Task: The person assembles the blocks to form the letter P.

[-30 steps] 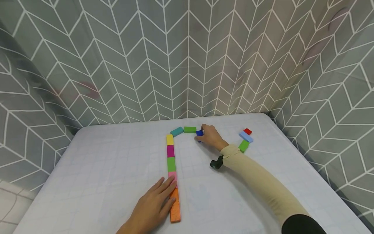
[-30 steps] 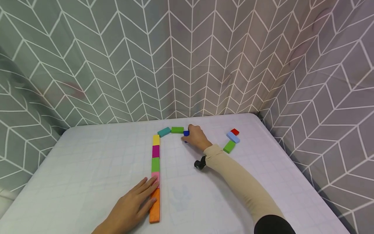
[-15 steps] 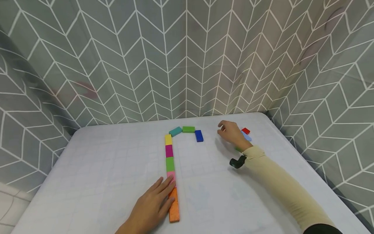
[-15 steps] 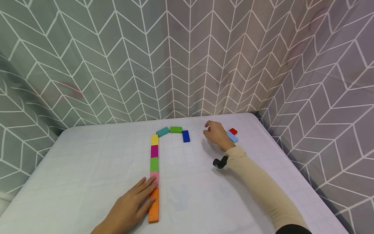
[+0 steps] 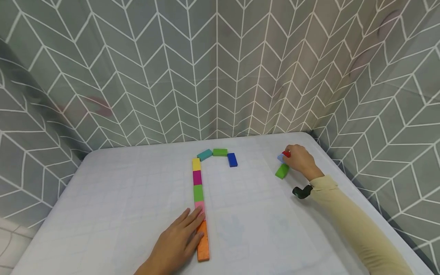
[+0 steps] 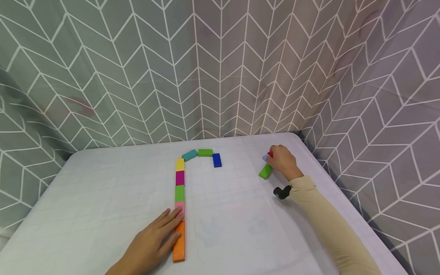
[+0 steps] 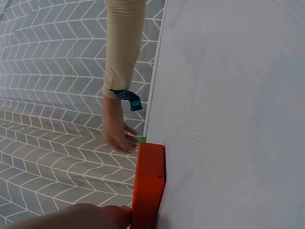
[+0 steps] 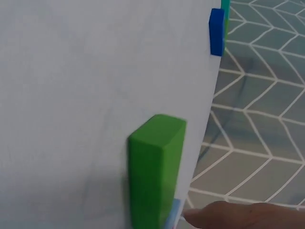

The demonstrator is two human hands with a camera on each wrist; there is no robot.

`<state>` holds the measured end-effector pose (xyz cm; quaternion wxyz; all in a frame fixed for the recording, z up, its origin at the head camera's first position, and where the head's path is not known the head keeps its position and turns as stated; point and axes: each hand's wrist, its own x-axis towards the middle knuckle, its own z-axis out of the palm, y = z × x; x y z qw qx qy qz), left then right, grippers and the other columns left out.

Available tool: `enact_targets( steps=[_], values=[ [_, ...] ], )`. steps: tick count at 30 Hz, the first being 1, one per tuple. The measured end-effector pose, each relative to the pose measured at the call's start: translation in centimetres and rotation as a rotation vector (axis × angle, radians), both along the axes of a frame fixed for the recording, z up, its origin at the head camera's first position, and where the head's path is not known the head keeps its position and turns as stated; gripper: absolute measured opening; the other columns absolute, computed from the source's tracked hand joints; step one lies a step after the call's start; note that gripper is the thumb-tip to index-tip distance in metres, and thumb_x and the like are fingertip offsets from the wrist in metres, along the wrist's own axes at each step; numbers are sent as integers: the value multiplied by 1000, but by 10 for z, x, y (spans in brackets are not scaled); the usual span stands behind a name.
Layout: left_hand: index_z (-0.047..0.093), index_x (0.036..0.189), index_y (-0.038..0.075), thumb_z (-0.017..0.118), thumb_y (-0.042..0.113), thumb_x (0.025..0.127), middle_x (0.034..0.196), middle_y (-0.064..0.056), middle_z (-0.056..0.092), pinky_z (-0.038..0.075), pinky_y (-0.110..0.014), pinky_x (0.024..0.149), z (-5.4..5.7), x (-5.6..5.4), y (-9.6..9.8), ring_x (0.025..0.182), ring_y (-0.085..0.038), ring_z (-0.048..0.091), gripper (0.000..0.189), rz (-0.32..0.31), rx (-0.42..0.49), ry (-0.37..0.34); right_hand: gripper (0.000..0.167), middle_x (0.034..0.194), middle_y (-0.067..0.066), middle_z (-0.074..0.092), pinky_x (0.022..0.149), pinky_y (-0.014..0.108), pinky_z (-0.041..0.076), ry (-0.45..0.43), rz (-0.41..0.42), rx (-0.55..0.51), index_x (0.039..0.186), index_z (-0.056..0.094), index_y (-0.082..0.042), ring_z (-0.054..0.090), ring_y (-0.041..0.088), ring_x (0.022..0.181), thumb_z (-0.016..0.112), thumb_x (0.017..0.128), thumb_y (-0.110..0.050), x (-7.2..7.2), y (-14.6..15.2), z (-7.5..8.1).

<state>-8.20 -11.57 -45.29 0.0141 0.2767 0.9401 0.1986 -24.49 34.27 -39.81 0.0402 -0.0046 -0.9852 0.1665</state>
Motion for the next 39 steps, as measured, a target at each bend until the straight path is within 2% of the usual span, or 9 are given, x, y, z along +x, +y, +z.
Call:
enact_targets(
  steps=[6, 9, 13, 15, 17, 20, 26, 35, 39],
  values=[
    [56, 152, 15, 60, 41, 106, 161, 1, 44, 43, -53, 111, 0, 1, -1, 145, -35, 42, 53, -1, 9, -1, 34, 105, 28, 68, 75, 47, 55, -41, -4, -53, 113, 62, 13, 62, 36, 87, 70, 93, -14, -7, 13, -11],
    [56, 152, 15, 60, 41, 106, 160, 0, 45, 43, -53, 111, 0, 1, -1, 145, -35, 42, 53, -1, 7, 5, 36, 102, 26, 68, 70, 44, 56, -41, 19, -59, 116, 62, 11, 64, 33, 82, 72, 93, -15, -11, 16, -13],
    [56, 153, 15, 60, 41, 106, 161, 1, 44, 43, -53, 111, 1, 1, -1, 145, -35, 42, 53, 2, -4, -6, 47, 98, 22, 68, 64, 44, 55, 19, 34, -9, 125, 59, 10, 64, 32, 77, 74, 91, -17, -11, 12, -8],
    [56, 153, 15, 61, 40, 106, 161, 1, 44, 43, -54, 111, 1, 1, -1, 145, -35, 42, 53, 4, -7, -4, 51, 99, 23, 69, 67, 46, 56, 63, 42, -5, 130, 57, 9, 65, 33, 81, 74, 90, -18, -9, 6, -2],
    [56, 152, 15, 61, 39, 106, 160, 1, 45, 43, -53, 111, 1, 1, -1, 145, -35, 42, 53, 3, -3, 5, 53, 99, 23, 69, 69, 47, 56, 84, 57, -43, 134, 55, 7, 65, 33, 81, 73, 91, -19, -5, -3, 3],
    [57, 152, 15, 62, 39, 105, 160, 2, 45, 43, -53, 110, 1, 1, -1, 145, -35, 42, 52, 3, -4, 11, 51, 97, 20, 69, 68, 42, 56, 68, 108, -125, 138, 58, 4, 64, 28, 78, 72, 94, -19, 1, -22, 7],
    [57, 152, 15, 62, 38, 105, 160, 1, 45, 44, -53, 110, 0, 1, 0, 144, -35, 43, 52, 0, 7, 12, 38, 83, 8, 68, 57, 32, 51, -6, 190, -209, 126, 69, 0, 60, 21, 66, 73, 94, -19, 12, -67, 2],
    [57, 152, 15, 62, 39, 105, 159, 0, 47, 44, -53, 110, -1, 2, -2, 144, -34, 43, 52, 2, 11, 23, 31, 72, 4, 64, 56, 29, 47, -70, 247, -276, 113, 71, 2, 59, 16, 58, 75, 91, -20, 11, -122, -12],
    [56, 152, 16, 61, 40, 106, 160, 0, 46, 43, -53, 111, -1, 1, -2, 145, -34, 42, 53, 2, 8, 17, 28, 70, 3, 61, 55, 29, 45, -49, 239, -270, 107, 71, 1, 56, 16, 60, 77, 89, -21, 9, -141, -18]
  ],
)
